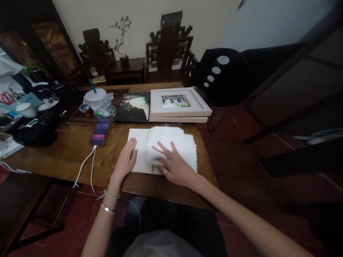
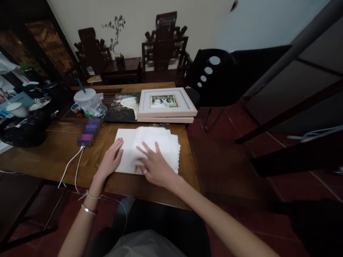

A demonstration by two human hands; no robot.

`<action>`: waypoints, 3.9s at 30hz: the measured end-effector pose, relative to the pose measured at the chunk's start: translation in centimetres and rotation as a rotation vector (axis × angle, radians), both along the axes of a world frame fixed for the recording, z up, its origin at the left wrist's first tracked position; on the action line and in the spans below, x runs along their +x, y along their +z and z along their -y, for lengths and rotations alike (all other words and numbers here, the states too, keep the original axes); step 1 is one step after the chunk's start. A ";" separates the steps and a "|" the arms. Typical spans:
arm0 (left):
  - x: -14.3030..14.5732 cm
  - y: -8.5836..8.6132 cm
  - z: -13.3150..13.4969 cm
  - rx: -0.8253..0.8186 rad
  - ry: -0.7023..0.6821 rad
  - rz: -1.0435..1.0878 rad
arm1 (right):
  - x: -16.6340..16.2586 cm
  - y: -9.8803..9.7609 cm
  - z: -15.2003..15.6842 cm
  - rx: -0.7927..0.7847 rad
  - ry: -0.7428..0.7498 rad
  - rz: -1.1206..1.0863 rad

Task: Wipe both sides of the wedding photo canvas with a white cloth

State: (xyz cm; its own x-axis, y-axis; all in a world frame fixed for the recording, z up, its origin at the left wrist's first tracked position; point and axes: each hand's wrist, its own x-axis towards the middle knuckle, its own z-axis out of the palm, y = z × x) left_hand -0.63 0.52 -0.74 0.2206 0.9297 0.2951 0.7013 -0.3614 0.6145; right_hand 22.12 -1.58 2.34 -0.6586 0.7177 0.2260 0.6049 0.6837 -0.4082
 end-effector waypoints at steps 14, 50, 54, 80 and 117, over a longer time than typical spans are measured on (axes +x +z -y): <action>-0.1 0.0 -0.1 0.005 -0.027 0.003 | -1.0 1.3 -5.4 -0.080 -0.011 0.157; -0.2 1.0 0.1 -0.042 0.168 0.390 | -3.4 4.3 3.0 -0.204 0.374 0.117; 0.4 0.9 0.5 -0.078 0.045 0.166 | -0.8 5.3 2.1 -0.275 0.253 0.137; 0.0 0.1 0.1 -0.006 0.013 0.045 | 4.9 0.6 -10.0 -0.312 -0.416 -0.275; 0.1 0.1 0.1 0.016 0.011 0.039 | 9.3 0.1 6.1 -0.368 -0.235 -0.220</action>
